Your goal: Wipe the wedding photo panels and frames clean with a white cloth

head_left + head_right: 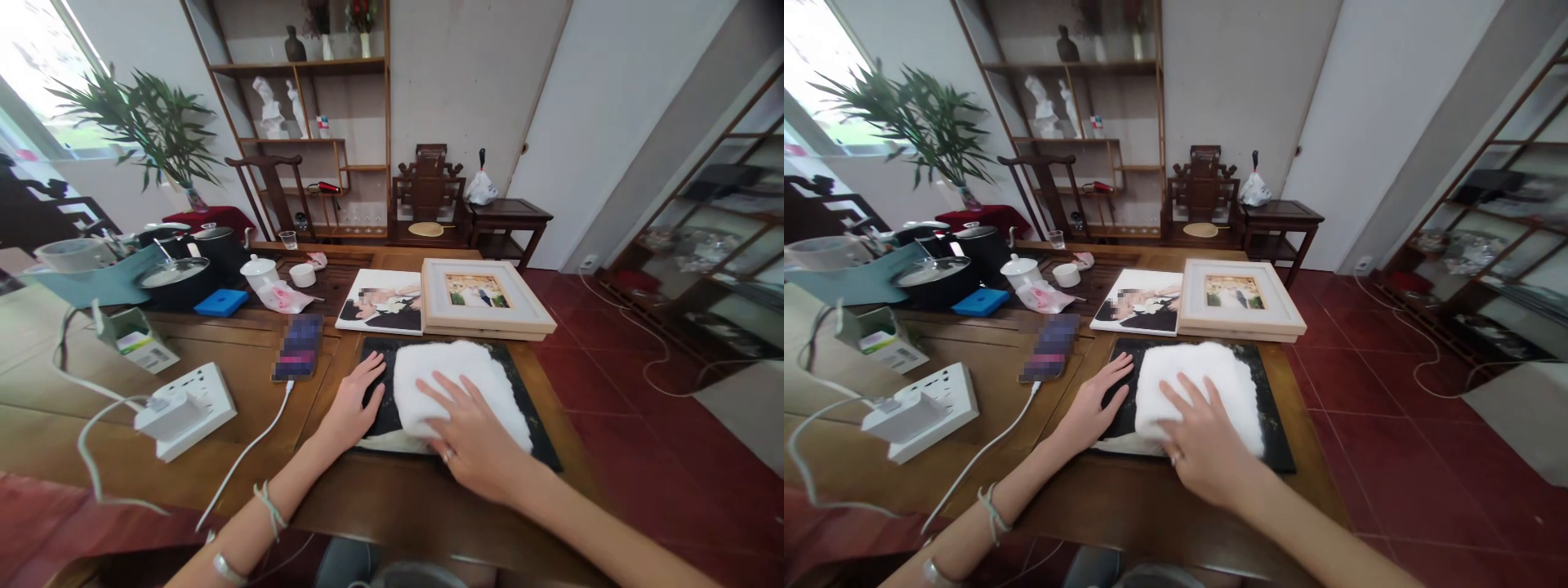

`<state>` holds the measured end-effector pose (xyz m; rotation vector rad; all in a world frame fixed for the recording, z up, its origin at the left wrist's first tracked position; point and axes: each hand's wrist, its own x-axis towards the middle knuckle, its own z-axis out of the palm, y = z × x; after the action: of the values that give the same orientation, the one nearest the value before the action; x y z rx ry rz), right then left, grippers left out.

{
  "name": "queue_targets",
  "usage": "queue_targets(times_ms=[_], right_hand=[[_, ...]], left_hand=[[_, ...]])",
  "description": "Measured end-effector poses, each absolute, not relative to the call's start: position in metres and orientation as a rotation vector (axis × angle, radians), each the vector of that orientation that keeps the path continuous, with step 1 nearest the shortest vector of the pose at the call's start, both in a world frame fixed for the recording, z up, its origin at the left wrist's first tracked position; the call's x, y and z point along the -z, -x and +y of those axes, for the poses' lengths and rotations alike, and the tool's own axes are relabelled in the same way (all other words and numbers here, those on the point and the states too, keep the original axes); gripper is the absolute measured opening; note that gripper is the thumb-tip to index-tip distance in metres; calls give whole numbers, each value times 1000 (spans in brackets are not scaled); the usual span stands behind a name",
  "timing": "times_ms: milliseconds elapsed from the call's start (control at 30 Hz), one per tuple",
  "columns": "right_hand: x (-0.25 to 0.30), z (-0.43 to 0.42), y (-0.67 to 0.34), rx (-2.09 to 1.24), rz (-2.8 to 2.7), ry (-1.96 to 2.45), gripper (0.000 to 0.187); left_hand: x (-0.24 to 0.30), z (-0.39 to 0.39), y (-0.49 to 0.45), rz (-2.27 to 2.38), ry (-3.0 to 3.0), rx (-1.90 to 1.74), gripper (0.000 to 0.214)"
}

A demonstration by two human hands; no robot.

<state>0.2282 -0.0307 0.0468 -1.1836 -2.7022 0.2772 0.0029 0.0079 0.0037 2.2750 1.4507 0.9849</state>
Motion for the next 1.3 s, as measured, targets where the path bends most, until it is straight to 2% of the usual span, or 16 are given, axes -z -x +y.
queue_targets(times_ms=[200, 467, 667, 1000, 1133, 1300], right_hand=[[-54, -76, -237, -452, -2839, 1104, 24], [-49, -9, -228, -248, -2738, 1137, 28], [-54, 26, -203, -236, -2728, 1183, 35], [-59, -34, -190, -403, -2887, 837, 31], [-64, -67, -209, -523, -2922, 816, 28], [-59, -73, -245, -529, -2781, 1095, 32]], left_hand=[[-4, 8, -4, 1424, -2281, -1002, 35], [-2, 8, -3, 1410, -2254, -1019, 36], [-8, 3, -5, 1455, -2055, -1116, 50], [-9, 0, -3, 1290, -1809, -1364, 53], [-11, -1, -5, 1364, -1929, -1279, 46], [-16, -1, -6, 1353, -2198, -1135, 25]])
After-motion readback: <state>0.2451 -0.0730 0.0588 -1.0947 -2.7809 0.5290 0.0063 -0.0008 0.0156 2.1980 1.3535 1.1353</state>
